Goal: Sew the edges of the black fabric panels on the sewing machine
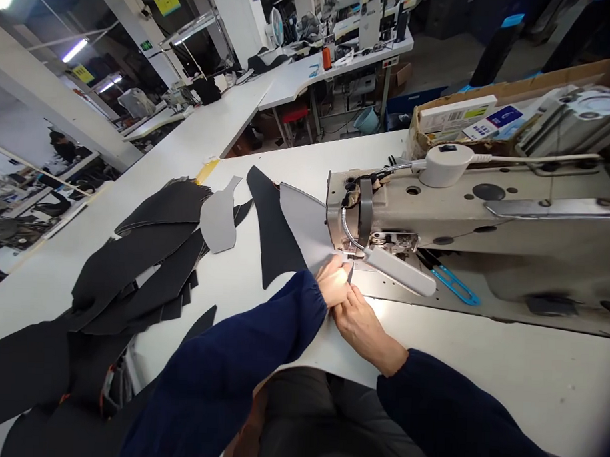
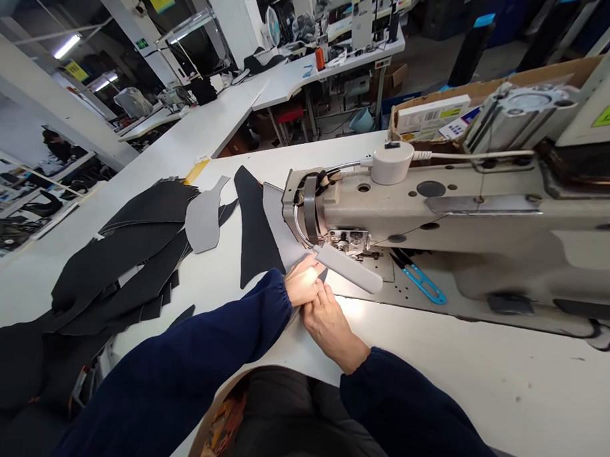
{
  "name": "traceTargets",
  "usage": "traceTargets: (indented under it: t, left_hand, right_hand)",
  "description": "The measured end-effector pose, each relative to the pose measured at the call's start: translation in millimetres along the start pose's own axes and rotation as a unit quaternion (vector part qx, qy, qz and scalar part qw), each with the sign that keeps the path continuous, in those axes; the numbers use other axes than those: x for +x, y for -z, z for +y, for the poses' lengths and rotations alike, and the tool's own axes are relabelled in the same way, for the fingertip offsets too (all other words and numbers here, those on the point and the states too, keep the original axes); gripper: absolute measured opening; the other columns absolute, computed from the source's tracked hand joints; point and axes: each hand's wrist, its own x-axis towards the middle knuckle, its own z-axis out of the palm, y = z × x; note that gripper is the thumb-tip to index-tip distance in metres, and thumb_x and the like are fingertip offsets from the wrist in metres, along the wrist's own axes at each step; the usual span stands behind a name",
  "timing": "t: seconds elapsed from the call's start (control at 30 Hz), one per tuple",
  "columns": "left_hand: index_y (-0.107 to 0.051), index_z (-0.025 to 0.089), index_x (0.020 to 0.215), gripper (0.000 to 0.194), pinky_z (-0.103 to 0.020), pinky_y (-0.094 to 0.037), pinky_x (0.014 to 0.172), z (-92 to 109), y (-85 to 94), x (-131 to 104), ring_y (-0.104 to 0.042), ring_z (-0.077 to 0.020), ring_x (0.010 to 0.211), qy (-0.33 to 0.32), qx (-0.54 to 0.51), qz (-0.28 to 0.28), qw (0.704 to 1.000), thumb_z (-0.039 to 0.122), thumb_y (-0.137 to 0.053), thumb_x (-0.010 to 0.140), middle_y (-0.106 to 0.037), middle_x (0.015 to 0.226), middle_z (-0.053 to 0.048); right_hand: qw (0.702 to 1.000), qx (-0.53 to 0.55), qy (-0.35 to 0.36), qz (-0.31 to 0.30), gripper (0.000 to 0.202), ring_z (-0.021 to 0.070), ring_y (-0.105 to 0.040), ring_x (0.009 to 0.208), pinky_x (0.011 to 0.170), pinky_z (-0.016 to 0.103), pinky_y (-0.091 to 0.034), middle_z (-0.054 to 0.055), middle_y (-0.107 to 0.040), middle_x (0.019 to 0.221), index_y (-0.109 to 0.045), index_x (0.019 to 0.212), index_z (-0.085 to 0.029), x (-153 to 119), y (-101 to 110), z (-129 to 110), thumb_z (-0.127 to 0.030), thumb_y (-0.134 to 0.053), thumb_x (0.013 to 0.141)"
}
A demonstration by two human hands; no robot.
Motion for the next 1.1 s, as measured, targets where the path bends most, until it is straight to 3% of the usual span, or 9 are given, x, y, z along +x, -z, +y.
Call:
traceTargets:
  t: [0.17,0.33,0.5,0.67,0.83,0.9,1.0,1.1]
  left_hand:
    - [-0.054,0.02,0.115,0.029,-0.032,-0.046,0.086,-2,-6.0,-22,-0.053,-0.0211,0.093,-0.004,0.019,-0.015,1.0,0.024,-0.045,0.088,-0.05,0.109,-0.009]
    - [-0.056,0.017,0.114,0.029,-0.032,-0.045,0.088,4,-3.1,-15,-0.051,-0.0226,0.099,-0.009,0.017,-0.018,1.0,0.02,-0.043,0.088,-0.051,0.11,-0.01]
    - [-0.052,0.014,0.12,0.037,-0.037,-0.045,0.092,-1,-4.2,-22,-0.045,-0.0259,0.108,-0.008,0.021,0.008,1.0,0.014,-0.046,0.083,-0.048,0.12,-0.012]
    - [-0.056,0.012,0.112,0.029,-0.035,-0.041,0.098,-15,-12.1,-23,-0.047,-0.0231,0.105,-0.08,0.041,0.05,0.995,0.014,-0.037,0.09,-0.054,0.113,-0.012]
    - [-0.057,0.015,0.115,0.03,-0.032,-0.048,0.082,-23,-14.8,-12,-0.051,-0.0222,0.101,-0.112,0.047,0.04,0.992,0.02,-0.042,0.09,-0.058,0.107,-0.008]
    - [-0.06,0.017,0.108,0.025,-0.031,-0.048,0.076,-23,-15.3,-10,-0.051,-0.0223,0.1,-0.117,0.056,0.029,0.991,0.019,-0.043,0.089,-0.059,0.105,-0.008]
    - [-0.063,0.018,0.096,0.02,-0.032,-0.047,0.075,-22,-16.7,-9,-0.05,-0.0236,0.101,-0.14,0.065,0.013,0.988,0.019,-0.044,0.088,-0.059,0.104,-0.009]
    - [-0.063,0.017,0.096,0.02,-0.034,-0.047,0.078,-21,-18.9,-10,-0.049,-0.024,0.1,-0.143,0.058,0.014,0.988,0.018,-0.045,0.087,-0.059,0.105,-0.01]
  right_hand:
    - [1.0,0.007,-0.007,0.016,0.034,0.0376,-0.056,0.111,0.1,0.05,-0.041,0.028,-0.063,0.112,-0.066,0.104,0.005,-3,-5,1,-0.009,-0.056,0.076]
    - [1.0,0.024,-0.019,0.006,0.031,0.0374,-0.054,0.112,0.1,0.049,-0.041,0.027,-0.064,0.111,-0.068,0.103,0.002,2,-7,11,-0.011,-0.055,0.078]
    - [0.999,0.016,-0.035,0.016,0.038,0.0351,-0.053,0.114,0.101,0.048,-0.041,0.025,-0.061,0.12,-0.061,0.115,0.005,2,-8,20,-0.007,-0.047,0.081]
    - [0.998,0.022,-0.051,-0.002,0.037,0.0362,-0.051,0.119,0.103,0.052,-0.038,0.029,-0.057,0.122,-0.059,0.116,0.008,-1,-3,4,-0.004,-0.043,0.084]
    - [0.997,0.042,-0.063,-0.015,0.037,0.0364,-0.049,0.122,0.102,0.05,-0.039,0.028,-0.056,0.125,-0.057,0.119,0.005,-1,4,-16,-0.01,-0.047,0.088]
    - [0.996,0.049,-0.07,-0.016,0.035,0.036,-0.05,0.12,0.101,0.05,-0.04,0.028,-0.057,0.123,-0.058,0.118,0.004,-1,6,-18,-0.014,-0.047,0.09]
    - [0.995,0.062,-0.071,-0.022,0.033,0.0356,-0.051,0.118,0.1,0.052,-0.04,0.027,-0.06,0.119,-0.06,0.115,0.002,-2,8,-15,-0.017,-0.045,0.092]
    - [0.995,0.071,-0.062,-0.023,0.033,0.0342,-0.049,0.12,0.101,0.052,-0.038,0.026,-0.06,0.12,-0.06,0.115,0.002,-5,9,-9,-0.011,-0.043,0.09]
